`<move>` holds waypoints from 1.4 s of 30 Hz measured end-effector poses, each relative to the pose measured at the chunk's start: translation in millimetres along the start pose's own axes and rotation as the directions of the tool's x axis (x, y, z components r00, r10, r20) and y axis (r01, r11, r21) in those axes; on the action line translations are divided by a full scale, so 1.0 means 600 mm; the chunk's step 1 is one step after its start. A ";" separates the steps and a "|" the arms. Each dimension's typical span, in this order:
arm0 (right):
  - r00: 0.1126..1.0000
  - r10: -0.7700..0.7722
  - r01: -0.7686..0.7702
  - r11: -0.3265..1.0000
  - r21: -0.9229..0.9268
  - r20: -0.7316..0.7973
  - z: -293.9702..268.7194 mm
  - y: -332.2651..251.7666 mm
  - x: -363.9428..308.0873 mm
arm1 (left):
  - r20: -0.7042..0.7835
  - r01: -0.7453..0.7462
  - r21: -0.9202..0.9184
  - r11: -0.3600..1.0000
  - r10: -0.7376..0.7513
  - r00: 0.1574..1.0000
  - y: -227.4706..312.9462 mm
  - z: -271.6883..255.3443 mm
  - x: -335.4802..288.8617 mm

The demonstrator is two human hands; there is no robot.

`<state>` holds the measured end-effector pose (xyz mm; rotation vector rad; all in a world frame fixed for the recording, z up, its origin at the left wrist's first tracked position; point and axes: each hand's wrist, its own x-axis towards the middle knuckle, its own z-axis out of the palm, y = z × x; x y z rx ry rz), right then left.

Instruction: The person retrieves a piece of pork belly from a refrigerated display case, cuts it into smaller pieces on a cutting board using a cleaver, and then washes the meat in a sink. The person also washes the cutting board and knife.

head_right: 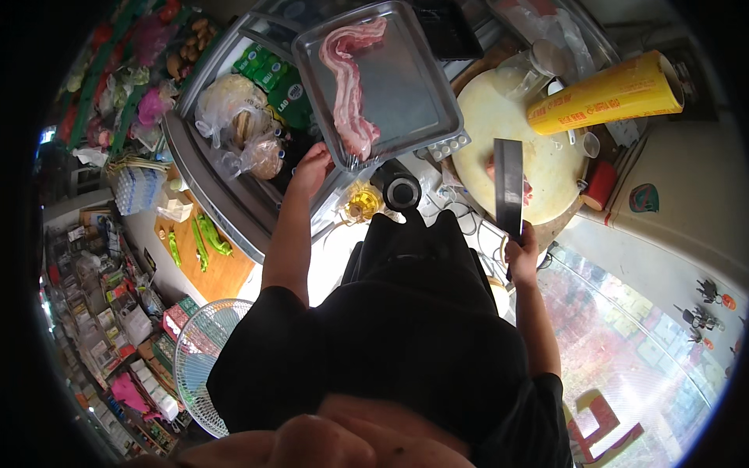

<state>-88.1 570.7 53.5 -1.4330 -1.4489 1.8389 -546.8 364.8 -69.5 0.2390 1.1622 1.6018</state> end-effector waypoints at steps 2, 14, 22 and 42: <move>0.996 -0.013 0.014 1.000 -0.009 0.086 0.022 -0.009 0.011 | 0.079 -0.018 -0.091 0.996 0.025 0.997 -0.001 0.002 0.012; 0.890 0.004 -0.201 0.901 0.384 0.456 0.171 0.023 0.139 | 0.074 0.025 -0.209 0.978 -0.010 0.997 0.010 0.019 0.026; 0.918 0.046 -0.222 0.883 0.414 0.393 0.232 -0.014 0.193 | 0.067 -0.064 -0.335 0.940 0.091 0.994 -0.036 -0.036 0.013; 0.961 -0.008 -0.101 0.922 0.374 0.278 0.258 0.006 0.210 | -0.236 0.072 0.969 0.236 0.804 0.546 0.033 0.109 -0.040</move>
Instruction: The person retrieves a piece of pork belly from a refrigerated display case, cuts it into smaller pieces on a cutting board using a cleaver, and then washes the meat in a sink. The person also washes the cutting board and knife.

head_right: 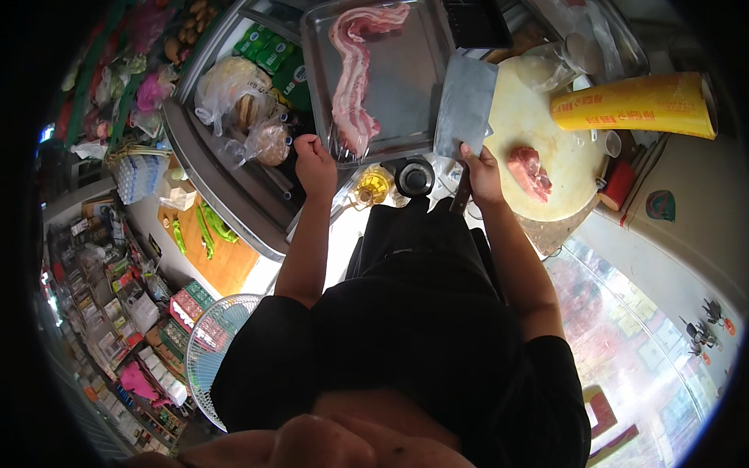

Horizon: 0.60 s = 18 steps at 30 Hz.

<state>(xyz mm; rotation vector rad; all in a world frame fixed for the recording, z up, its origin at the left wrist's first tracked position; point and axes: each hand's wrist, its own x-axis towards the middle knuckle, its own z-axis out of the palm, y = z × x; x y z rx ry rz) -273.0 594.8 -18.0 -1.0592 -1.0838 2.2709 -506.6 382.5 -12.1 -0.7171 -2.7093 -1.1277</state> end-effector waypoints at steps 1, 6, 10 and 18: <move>1.000 0.001 -0.001 1.000 -0.015 -0.007 0.002 -0.002 -0.001 | -0.008 -0.045 0.005 0.999 0.045 0.999 0.006 -0.004 0.004; 0.999 -0.009 0.006 0.997 -0.076 -0.042 0.009 -0.005 -0.003 | 0.071 -0.210 0.151 0.966 0.202 0.977 0.046 -0.022 0.018; 1.000 0.010 -0.012 0.997 -0.070 -0.026 0.008 -0.003 -0.001 | 0.212 -0.195 -0.001 0.981 0.191 0.958 0.063 -0.018 0.006; 0.998 0.037 -0.039 0.998 0.052 0.043 0.012 0.028 -0.024 | 0.285 0.121 -0.719 0.685 0.131 0.949 0.164 0.063 0.095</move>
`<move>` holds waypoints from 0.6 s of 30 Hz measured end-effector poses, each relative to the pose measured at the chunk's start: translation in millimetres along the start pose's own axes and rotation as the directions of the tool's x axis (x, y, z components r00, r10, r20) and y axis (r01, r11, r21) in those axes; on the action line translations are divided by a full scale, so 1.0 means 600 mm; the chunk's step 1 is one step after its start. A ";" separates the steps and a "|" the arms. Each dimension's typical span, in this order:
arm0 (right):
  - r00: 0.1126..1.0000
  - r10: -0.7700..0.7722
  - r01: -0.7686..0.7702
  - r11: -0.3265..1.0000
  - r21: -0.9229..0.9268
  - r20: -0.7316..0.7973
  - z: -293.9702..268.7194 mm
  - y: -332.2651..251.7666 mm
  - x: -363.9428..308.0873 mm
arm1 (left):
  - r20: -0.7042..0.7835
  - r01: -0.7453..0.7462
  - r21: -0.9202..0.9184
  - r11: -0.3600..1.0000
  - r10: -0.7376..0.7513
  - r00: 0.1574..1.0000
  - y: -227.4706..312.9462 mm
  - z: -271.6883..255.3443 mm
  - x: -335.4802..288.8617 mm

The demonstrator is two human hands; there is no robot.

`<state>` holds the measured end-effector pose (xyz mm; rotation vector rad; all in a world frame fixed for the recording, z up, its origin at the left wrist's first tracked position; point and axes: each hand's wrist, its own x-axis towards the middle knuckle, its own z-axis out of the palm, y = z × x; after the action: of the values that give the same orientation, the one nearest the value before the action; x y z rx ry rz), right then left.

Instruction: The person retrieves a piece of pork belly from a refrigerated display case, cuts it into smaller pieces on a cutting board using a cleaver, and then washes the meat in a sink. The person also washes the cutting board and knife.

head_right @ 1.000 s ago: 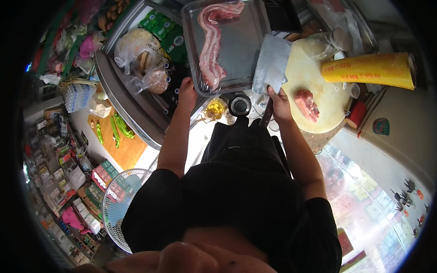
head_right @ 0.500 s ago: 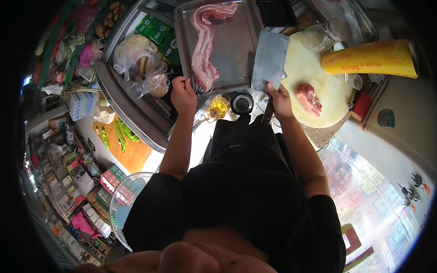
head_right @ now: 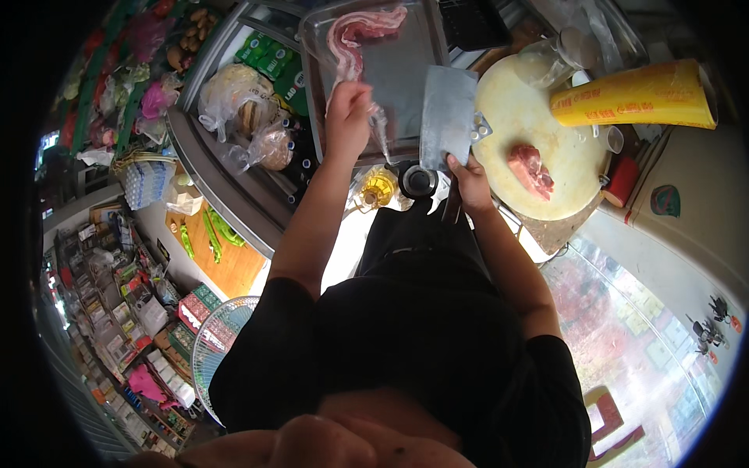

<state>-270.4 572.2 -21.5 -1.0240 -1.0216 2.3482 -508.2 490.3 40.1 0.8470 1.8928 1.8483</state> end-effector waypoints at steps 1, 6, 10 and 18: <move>1.000 0.000 0.001 0.998 0.060 -0.007 0.002 0.001 -0.008 | 0.060 -0.029 0.119 0.992 0.022 0.998 -0.012 0.014 0.025; 0.995 -0.040 0.047 0.996 0.080 -0.089 -0.024 -0.022 -0.034 | 0.332 -0.247 0.610 0.753 0.041 0.943 0.016 0.097 0.087; 0.987 -0.038 0.036 0.999 -0.015 -0.158 -0.033 -0.049 -0.062 | 0.379 -0.171 0.538 0.825 -0.056 0.924 0.004 0.085 0.072; 0.993 -0.079 0.102 0.952 -0.288 0.089 0.100 -0.128 -0.050 | -0.249 0.106 0.777 0.620 0.149 0.957 -0.035 -0.064 -0.105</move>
<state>-291.2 577.3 78.1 -0.9700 -1.4481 2.2209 -488.8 421.4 13.0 0.8506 2.9828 1.1069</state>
